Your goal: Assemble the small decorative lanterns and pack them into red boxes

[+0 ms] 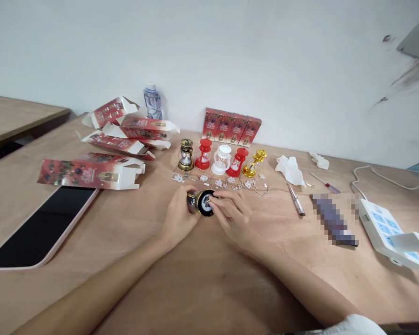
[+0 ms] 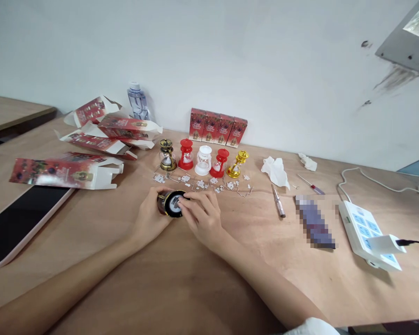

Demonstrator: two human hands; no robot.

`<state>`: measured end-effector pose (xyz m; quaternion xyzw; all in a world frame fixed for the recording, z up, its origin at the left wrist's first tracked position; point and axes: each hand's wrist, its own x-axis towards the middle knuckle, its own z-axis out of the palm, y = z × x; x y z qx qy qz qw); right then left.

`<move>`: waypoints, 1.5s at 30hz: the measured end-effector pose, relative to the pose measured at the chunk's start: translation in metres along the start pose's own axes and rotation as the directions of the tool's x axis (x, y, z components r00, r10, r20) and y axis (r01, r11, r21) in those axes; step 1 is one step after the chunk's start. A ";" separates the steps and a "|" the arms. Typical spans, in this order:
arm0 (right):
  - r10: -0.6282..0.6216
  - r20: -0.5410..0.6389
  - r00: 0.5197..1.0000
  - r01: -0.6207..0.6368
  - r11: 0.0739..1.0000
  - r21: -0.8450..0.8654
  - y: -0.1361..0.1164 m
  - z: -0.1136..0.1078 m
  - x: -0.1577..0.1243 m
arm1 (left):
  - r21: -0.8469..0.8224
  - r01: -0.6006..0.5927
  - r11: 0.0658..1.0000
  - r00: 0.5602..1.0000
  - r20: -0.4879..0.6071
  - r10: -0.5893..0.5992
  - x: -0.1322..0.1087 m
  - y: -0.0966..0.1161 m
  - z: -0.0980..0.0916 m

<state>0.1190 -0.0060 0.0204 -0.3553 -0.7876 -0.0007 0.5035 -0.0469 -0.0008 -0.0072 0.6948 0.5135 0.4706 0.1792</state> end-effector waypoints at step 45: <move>0.564 0.308 0.766 -0.618 0.514 0.596 -0.007 -0.003 0.015 | -0.009 -0.045 0.999 0.998 -0.042 0.044 0.000 0.000 0.000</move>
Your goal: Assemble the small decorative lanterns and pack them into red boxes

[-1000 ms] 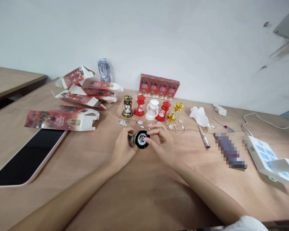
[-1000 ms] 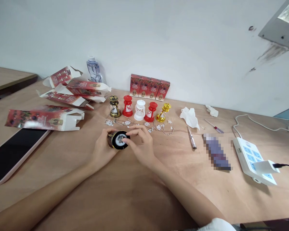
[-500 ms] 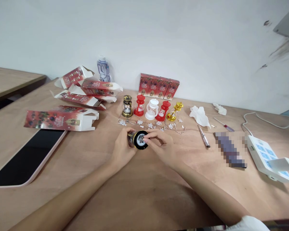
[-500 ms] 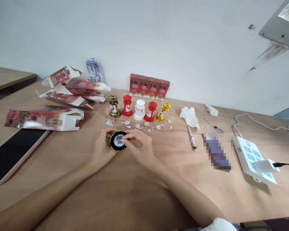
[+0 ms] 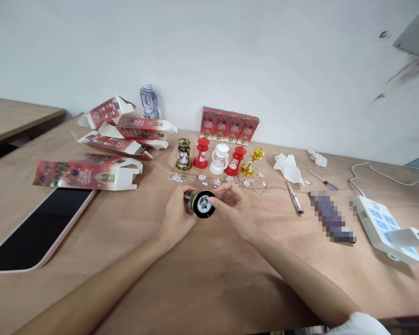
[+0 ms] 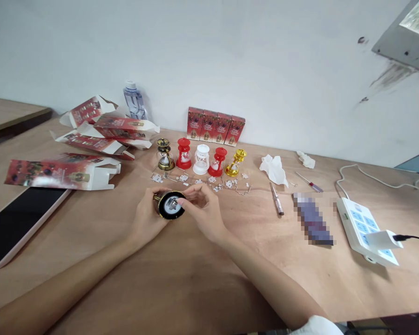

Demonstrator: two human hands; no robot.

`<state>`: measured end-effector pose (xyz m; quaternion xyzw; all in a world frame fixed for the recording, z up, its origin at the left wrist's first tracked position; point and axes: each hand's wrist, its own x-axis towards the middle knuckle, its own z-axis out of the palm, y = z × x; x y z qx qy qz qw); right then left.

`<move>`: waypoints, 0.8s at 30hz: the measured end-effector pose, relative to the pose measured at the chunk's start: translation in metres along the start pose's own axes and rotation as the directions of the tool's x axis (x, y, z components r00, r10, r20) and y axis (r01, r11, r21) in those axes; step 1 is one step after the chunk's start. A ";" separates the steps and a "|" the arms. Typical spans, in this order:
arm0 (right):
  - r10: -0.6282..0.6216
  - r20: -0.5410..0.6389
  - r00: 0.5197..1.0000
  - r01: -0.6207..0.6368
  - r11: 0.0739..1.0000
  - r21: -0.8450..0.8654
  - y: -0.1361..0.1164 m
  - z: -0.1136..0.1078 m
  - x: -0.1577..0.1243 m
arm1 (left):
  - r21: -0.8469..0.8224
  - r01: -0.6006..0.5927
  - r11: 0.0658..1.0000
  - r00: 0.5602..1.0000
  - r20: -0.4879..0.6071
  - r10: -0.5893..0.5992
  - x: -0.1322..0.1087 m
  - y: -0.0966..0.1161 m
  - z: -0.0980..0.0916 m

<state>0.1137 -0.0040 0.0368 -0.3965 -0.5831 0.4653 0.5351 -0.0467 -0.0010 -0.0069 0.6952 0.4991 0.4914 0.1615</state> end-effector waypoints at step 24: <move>0.154 0.215 0.964 -0.189 0.970 0.155 0.003 -0.018 0.012 | 0.066 -0.166 0.984 0.986 -0.005 0.167 0.000 -0.003 -0.001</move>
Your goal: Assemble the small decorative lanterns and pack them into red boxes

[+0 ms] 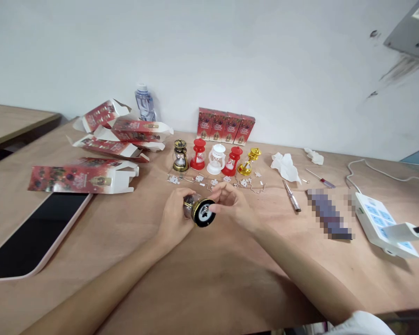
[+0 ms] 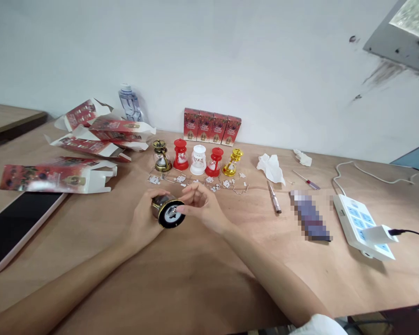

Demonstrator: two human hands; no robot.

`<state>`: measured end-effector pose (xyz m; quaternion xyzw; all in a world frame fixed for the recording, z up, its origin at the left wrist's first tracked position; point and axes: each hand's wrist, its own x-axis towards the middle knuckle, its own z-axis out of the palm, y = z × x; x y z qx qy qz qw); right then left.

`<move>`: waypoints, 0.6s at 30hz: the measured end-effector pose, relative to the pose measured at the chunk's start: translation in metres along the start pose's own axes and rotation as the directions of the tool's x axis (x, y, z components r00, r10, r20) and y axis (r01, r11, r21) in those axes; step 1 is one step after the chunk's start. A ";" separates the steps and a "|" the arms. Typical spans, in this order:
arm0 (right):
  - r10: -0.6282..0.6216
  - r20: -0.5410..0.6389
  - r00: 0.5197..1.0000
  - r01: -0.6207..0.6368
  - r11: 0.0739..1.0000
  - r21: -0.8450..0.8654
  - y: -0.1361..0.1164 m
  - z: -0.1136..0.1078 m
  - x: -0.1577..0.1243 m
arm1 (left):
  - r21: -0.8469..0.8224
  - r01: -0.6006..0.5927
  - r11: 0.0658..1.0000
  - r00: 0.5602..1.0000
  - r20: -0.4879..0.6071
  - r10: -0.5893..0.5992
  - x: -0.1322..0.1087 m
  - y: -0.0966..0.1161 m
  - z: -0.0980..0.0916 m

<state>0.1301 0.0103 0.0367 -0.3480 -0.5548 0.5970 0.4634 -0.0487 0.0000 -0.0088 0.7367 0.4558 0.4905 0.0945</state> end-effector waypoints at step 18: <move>-0.146 -0.326 0.934 -0.271 0.305 -0.913 0.005 -0.180 0.036 | -0.048 0.129 0.990 0.992 -0.001 -0.130 0.003 0.006 -0.001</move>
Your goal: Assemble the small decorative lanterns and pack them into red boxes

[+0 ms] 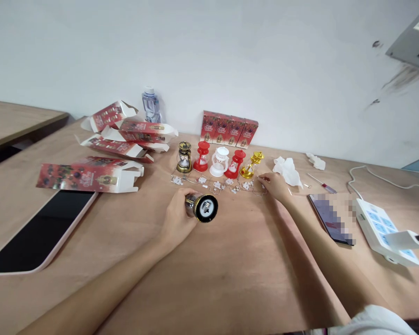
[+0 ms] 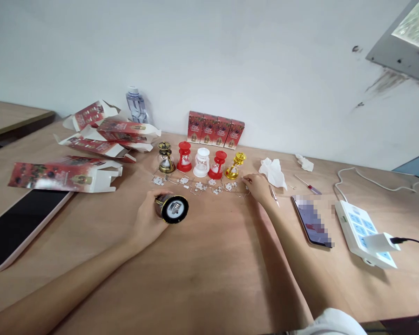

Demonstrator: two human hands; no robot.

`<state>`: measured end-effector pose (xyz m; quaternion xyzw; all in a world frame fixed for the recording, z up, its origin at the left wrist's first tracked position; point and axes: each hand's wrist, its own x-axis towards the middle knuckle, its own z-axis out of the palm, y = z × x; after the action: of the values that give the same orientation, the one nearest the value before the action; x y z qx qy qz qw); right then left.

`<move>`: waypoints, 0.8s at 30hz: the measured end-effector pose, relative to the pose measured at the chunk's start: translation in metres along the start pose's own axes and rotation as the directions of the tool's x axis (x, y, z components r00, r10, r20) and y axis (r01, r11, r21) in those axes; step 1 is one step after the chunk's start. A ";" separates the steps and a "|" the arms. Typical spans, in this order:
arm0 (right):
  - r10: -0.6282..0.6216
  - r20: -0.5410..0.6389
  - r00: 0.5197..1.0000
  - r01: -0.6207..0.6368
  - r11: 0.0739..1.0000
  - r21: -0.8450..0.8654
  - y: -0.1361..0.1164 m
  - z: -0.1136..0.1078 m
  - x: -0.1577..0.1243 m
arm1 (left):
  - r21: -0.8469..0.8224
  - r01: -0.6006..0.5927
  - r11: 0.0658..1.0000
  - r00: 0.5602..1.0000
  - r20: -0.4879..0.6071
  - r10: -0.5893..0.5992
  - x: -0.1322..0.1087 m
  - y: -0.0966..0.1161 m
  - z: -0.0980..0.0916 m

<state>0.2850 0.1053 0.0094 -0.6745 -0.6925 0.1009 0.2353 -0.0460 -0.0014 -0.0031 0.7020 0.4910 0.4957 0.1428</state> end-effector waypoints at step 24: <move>-0.685 -0.477 0.551 0.795 0.604 0.053 -0.172 0.025 -0.127 | -0.014 0.032 0.999 0.999 -0.017 -0.032 -0.003 -0.002 0.001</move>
<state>0.1181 -0.0268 0.0424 -0.2829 -0.8270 -0.0615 0.4819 -0.0461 -0.0023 -0.0067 0.6887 0.5001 0.5027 0.1513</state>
